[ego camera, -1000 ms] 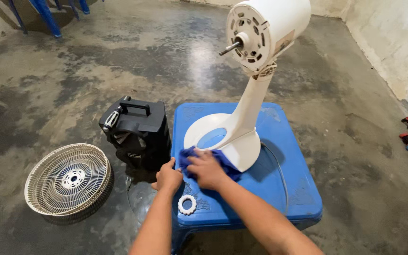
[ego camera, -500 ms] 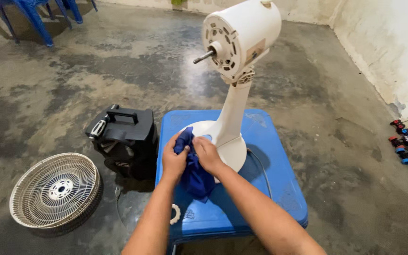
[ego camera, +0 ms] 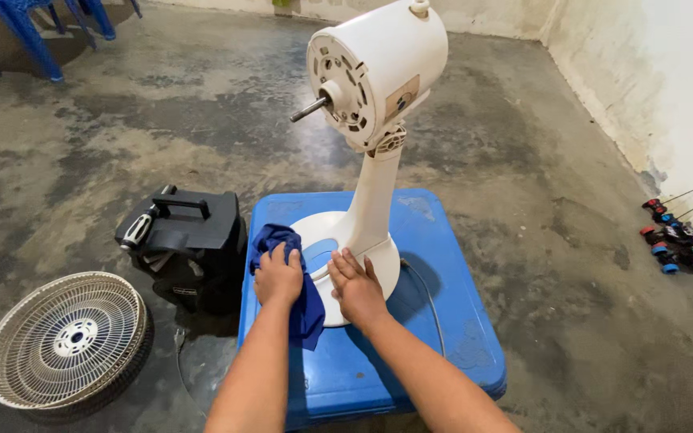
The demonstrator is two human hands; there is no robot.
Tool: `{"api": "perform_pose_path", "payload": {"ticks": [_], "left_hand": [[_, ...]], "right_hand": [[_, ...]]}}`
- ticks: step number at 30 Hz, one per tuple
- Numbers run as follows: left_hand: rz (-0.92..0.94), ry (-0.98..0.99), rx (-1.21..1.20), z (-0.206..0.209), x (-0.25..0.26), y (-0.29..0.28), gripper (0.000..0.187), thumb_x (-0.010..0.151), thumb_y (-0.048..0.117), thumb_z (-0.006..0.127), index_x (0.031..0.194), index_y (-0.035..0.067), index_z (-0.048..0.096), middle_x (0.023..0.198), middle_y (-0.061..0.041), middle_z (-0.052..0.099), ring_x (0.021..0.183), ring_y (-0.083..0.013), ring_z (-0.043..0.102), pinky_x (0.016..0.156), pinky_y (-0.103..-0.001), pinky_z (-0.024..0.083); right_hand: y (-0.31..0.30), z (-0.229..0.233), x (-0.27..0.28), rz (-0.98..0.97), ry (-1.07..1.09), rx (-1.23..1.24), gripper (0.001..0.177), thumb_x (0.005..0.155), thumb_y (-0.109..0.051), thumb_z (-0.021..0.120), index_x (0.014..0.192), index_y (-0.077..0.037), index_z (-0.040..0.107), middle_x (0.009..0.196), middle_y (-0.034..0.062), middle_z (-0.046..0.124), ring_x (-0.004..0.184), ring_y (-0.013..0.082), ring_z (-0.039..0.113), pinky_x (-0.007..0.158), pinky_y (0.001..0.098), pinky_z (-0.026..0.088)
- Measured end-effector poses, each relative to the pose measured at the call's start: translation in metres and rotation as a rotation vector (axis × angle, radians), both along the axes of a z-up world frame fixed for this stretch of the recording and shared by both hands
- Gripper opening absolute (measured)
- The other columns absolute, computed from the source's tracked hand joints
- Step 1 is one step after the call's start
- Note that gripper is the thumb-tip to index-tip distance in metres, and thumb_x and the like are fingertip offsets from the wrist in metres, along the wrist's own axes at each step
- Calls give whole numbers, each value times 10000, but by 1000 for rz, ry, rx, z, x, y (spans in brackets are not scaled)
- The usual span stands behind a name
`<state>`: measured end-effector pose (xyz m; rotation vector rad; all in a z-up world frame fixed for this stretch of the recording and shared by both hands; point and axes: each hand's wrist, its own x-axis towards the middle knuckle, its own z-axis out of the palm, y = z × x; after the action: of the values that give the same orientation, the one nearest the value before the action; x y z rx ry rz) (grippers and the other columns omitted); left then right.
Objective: The person wipes the base of a white pedestal fan with a blue cloth, then attaches the front fan cage and secures it with a nut. The task involves cleaning and reassembling the fan components.
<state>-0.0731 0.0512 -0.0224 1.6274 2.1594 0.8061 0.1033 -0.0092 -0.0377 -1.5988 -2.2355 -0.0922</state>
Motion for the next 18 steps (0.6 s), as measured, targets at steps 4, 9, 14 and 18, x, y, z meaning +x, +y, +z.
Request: {"api": "perform_pose_path", "payload": {"ticks": [4, 9, 14, 18], "left_hand": [[24, 130, 42, -13, 17, -10, 495, 974, 502, 537, 1419, 289, 582, 1402, -125, 559, 1232, -414, 568, 1030, -579, 440], [-105, 324, 325, -28, 18, -55, 587, 951, 522, 554, 1476, 259, 559, 1468, -197, 509, 1230, -473, 552, 1050, -557, 426], [-113, 129, -22, -6, -12, -20, 541, 983, 510, 517, 1470, 273, 508, 1475, -158, 492, 1325, -430, 483, 1111, -650, 298], [-24, 88, -207, 10, 10, 5, 516, 994, 494, 497, 1458, 269, 500, 1499, -132, 478, 1364, -420, 442, 1097, -640, 317]], "right_hand": [[-1, 4, -2, -12, -26, -16, 601, 860, -245, 706, 1429, -124, 553, 1581, 31, 440, 1502, 211, 317, 1208, 546, 187], [-1, 7, -6, -25, -29, -5, 601, 860, -286, 719, 1417, -126, 563, 1578, 22, 442, 1502, 205, 310, 1194, 602, 155], [-2, 7, -7, -44, -56, -53, 624, 846, -311, 731, 1420, -133, 564, 1572, 12, 430, 1505, 201, 286, 1177, 646, 137], [0, 5, -7, -51, -29, -42, 627, 830, -299, 741, 1412, -136, 579, 1588, 9, 428, 1505, 194, 296, 1182, 645, 151]]}}
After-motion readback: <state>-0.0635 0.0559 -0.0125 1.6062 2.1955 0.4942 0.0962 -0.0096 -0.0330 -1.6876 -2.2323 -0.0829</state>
